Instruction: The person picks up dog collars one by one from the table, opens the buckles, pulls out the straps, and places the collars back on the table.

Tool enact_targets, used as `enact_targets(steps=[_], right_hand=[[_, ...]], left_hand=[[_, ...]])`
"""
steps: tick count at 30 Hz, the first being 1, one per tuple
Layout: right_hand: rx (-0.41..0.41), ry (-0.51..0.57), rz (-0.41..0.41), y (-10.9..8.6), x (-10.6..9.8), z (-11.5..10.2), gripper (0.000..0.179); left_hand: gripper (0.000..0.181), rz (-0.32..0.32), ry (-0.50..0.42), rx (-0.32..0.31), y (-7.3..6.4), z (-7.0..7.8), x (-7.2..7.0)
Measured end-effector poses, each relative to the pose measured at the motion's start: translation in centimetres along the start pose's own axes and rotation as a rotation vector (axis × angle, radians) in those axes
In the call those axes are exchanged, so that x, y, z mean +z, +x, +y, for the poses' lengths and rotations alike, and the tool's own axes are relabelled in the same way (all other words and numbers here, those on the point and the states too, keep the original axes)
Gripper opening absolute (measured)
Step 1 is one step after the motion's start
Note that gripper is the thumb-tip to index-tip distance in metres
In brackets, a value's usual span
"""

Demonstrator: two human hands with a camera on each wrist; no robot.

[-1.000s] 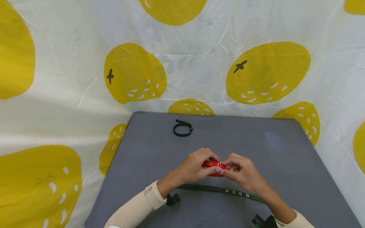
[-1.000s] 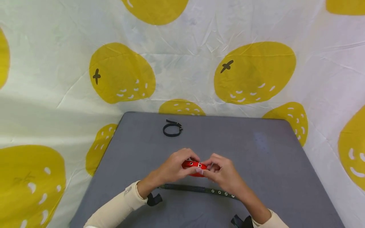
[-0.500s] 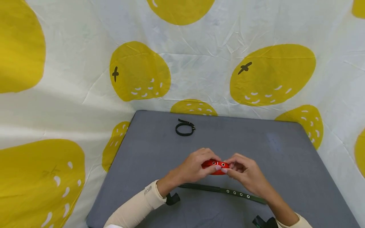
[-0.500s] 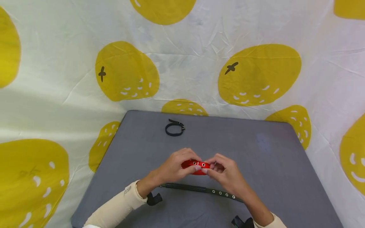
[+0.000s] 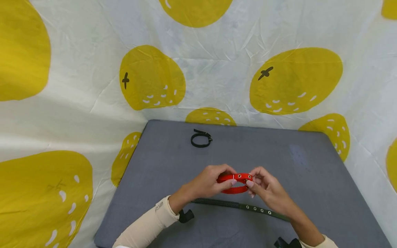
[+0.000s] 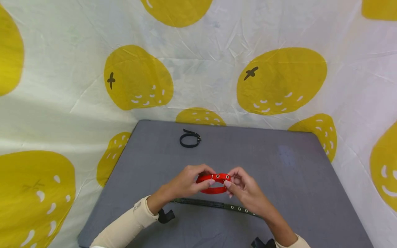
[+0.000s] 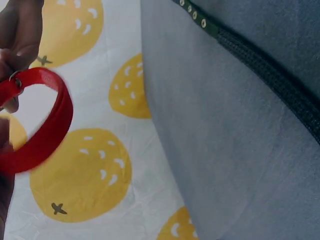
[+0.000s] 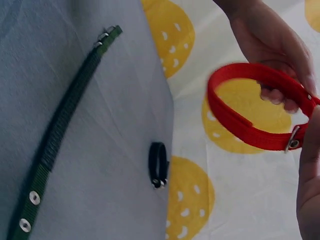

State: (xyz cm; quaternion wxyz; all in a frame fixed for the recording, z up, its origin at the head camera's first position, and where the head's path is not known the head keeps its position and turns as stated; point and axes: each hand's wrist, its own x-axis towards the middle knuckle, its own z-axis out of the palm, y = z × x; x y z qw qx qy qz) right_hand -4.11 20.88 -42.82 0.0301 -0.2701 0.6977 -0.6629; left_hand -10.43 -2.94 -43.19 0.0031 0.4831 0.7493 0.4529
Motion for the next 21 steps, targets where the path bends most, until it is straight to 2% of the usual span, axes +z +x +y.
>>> enact_targets(steps=[3, 5, 9, 14, 16, 21], right_hand=[[0.008, 0.032, 0.022, 0.1, 0.3, 0.1, 0.013], [0.034, 0.040, 0.018, 0.1, 0.4, 0.2, 0.011], [0.090, 0.021, -0.031, 0.1, 0.1, 0.0, 0.011], [0.175, -0.070, -0.032, 0.4, 0.0, -0.5, 0.018], [0.211, -0.070, -0.035, 0.5, 0.2, -0.7, 0.018], [0.223, -0.040, -0.063, 0.7, 0.6, -0.6, 0.019]], left_hand=[[0.017, 0.039, 0.026, 0.000, -0.1, 0.1, 0.1], [0.017, 0.043, 0.057, 0.013, -0.2, 0.3, 0.1], [0.017, 0.006, 0.101, 0.038, -0.4, 0.8, -0.1], [0.021, -0.045, 0.147, 0.056, -0.6, 1.1, -0.3], [0.022, -0.050, 0.154, 0.072, -0.6, 1.1, -0.2], [0.020, -0.036, 0.135, 0.109, -0.7, 1.0, 0.0]])
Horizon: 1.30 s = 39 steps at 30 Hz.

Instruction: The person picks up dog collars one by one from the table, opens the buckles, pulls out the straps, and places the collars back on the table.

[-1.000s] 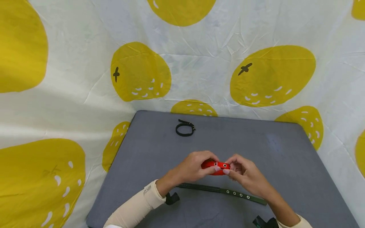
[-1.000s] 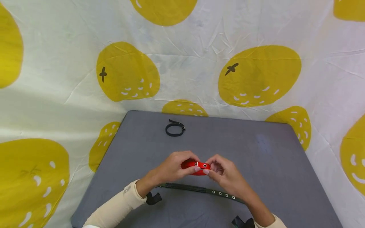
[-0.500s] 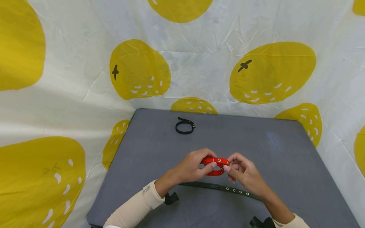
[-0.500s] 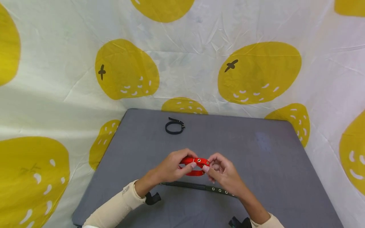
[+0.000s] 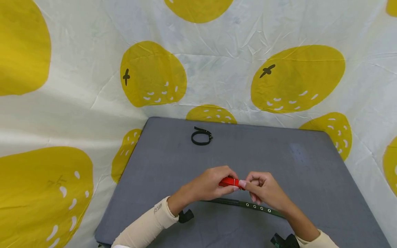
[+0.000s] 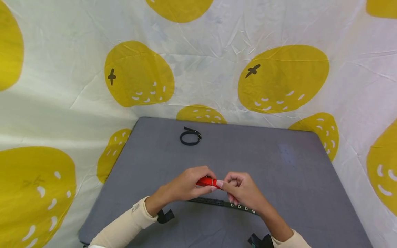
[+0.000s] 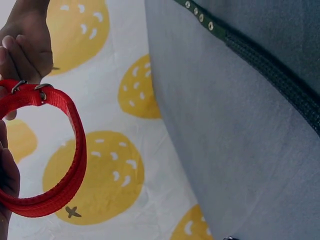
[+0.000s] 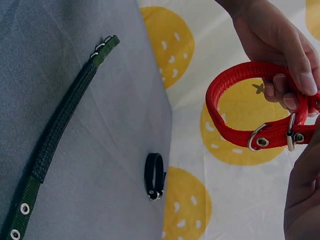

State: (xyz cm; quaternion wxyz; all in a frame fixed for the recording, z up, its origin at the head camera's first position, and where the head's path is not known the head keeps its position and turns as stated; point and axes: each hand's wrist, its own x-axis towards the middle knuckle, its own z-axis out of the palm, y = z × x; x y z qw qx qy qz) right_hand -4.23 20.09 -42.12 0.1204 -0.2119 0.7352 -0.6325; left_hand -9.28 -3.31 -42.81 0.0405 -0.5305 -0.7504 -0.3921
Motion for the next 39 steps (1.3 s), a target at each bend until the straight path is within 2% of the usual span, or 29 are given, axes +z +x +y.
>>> enact_targets(steps=[5, 11, 14, 20, 23, 27, 30, 39], right_hand=[[-0.014, 0.021, 0.013, -0.1, -0.1, 0.2, 0.026], [-0.050, 0.095, -0.032, -0.1, -0.4, 0.3, 0.028], [-0.073, 0.016, 0.009, -0.2, -0.4, 0.3, 0.025], [-0.191, -0.249, 0.139, 0.0, -0.2, 0.3, 0.025], [-0.191, -0.292, 0.153, 0.1, -0.1, 0.1, 0.022], [-0.062, -0.177, 0.104, 0.2, 0.2, -0.4, 0.012], [0.017, -0.081, 0.067, 0.1, 0.3, -0.4, 0.012], [-0.026, 0.036, 0.039, -0.1, 0.2, -0.3, 0.011]], left_hand=[[0.019, 0.015, -0.031, 0.012, -0.2, -0.3, 0.0], [0.018, 0.043, -0.047, 0.005, -0.3, -0.5, -0.4], [0.017, 0.050, -0.030, 0.013, -0.3, -0.5, -0.7], [0.016, 0.033, -0.036, -0.003, -0.4, -0.4, -1.1], [0.014, 0.018, -0.029, -0.026, -0.5, -0.3, -1.2], [0.014, -0.023, -0.012, -0.065, -0.6, -0.2, -1.3], [0.015, -0.049, -0.008, -0.085, -0.7, -0.1, -1.3], [0.017, -0.002, -0.093, -0.052, -1.0, -0.6, -1.1]])
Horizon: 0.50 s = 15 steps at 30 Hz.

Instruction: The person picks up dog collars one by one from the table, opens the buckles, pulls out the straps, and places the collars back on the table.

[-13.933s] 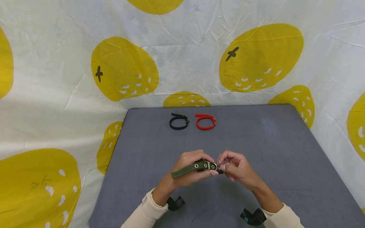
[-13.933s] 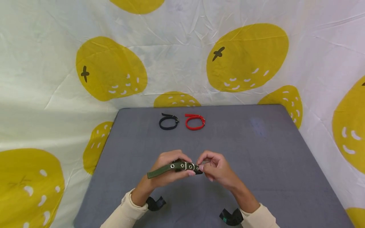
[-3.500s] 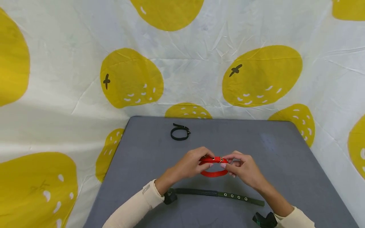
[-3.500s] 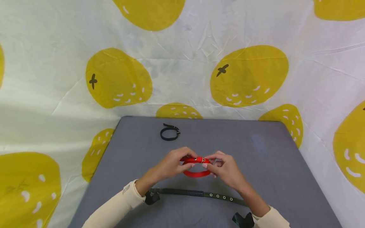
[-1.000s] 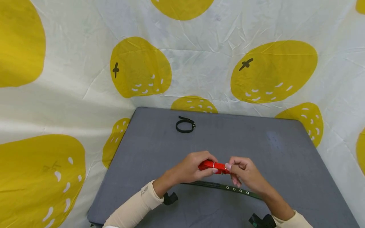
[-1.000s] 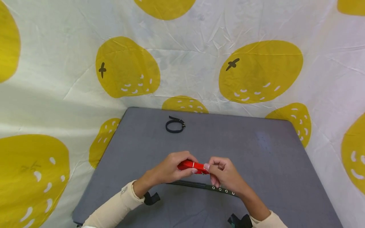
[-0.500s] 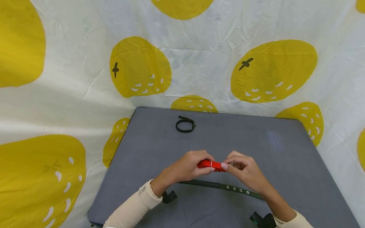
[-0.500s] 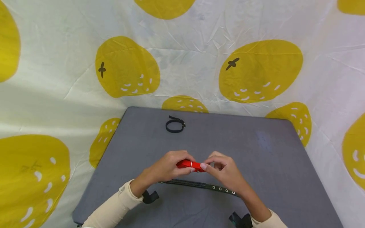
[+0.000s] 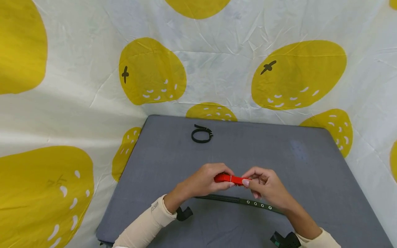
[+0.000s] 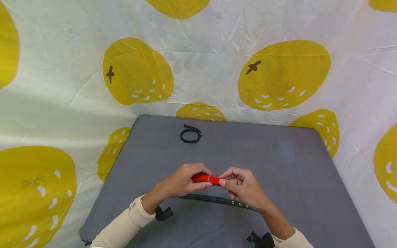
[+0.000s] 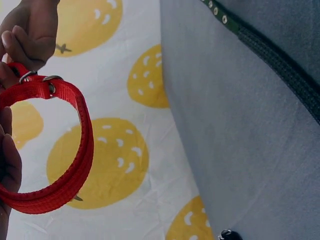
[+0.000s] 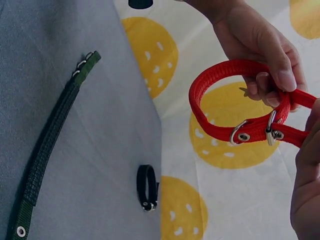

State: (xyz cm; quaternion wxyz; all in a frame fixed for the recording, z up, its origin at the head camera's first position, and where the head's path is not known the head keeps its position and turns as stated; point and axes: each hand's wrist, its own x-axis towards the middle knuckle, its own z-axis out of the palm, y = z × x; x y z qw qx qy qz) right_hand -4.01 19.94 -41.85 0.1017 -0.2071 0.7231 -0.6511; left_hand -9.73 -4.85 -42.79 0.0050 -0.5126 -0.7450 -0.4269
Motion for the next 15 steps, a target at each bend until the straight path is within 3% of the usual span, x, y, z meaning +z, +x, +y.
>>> enact_targets(steps=[5, 12, 15], right_hand=[[-0.050, 0.063, -0.017, 0.1, 0.1, 0.1, 0.010], [0.036, -0.169, 0.105, 0.8, 1.6, 0.6, 0.005], [0.029, -0.202, 0.152, 0.9, 1.9, 0.6, 0.008]], left_hand=[[0.015, 0.008, -0.011, -0.010, -0.1, -0.2, 0.0], [0.014, 0.011, 0.055, 0.025, 0.0, 0.0, 0.0], [0.014, 0.011, 0.067, 0.029, 0.1, 0.2, 0.1]])
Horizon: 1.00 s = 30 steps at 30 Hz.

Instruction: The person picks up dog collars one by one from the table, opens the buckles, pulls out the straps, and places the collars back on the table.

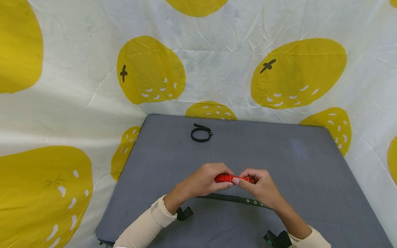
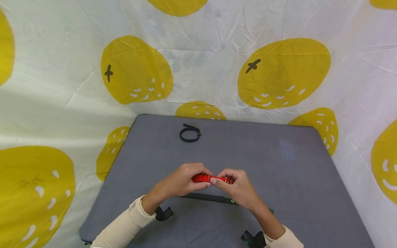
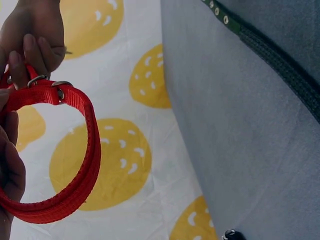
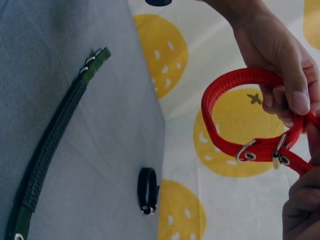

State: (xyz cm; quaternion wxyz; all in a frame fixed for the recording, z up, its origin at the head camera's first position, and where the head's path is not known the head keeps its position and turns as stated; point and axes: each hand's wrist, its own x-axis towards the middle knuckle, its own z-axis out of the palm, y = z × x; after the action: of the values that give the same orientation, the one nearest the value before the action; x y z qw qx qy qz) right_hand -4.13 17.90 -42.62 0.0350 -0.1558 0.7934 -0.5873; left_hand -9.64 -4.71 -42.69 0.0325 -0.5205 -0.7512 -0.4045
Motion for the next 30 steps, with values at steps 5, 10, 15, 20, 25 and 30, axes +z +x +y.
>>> enact_targets(steps=[5, 10, 15, 20, 25, 30], right_hand=[[-0.024, 0.003, 0.026, 0.0, 0.1, 0.0, 0.013], [-0.044, 0.008, 0.076, 0.0, 0.3, 0.1, 0.018], [-0.085, 0.030, 0.119, 0.0, 0.3, 0.3, 0.021], [-0.138, 0.063, 0.096, 0.0, 0.2, 0.9, 0.020], [-0.219, 0.161, 0.053, 0.0, 0.0, 1.5, 0.006], [-0.271, 0.141, 0.120, 0.2, 0.2, 1.8, 0.013]], left_hand=[[0.015, 0.002, 0.001, -0.011, 0.0, 0.1, 0.1], [0.016, 0.012, -0.010, -0.010, 0.0, 0.1, 0.3], [0.017, 0.040, -0.030, -0.019, 0.0, -0.1, 0.5], [0.017, 0.054, -0.073, -0.074, -0.2, -0.1, 0.4], [0.018, 0.042, -0.079, -0.130, -0.3, -0.1, 0.2], [0.018, 0.045, -0.076, -0.155, -0.5, -0.1, 0.1]])
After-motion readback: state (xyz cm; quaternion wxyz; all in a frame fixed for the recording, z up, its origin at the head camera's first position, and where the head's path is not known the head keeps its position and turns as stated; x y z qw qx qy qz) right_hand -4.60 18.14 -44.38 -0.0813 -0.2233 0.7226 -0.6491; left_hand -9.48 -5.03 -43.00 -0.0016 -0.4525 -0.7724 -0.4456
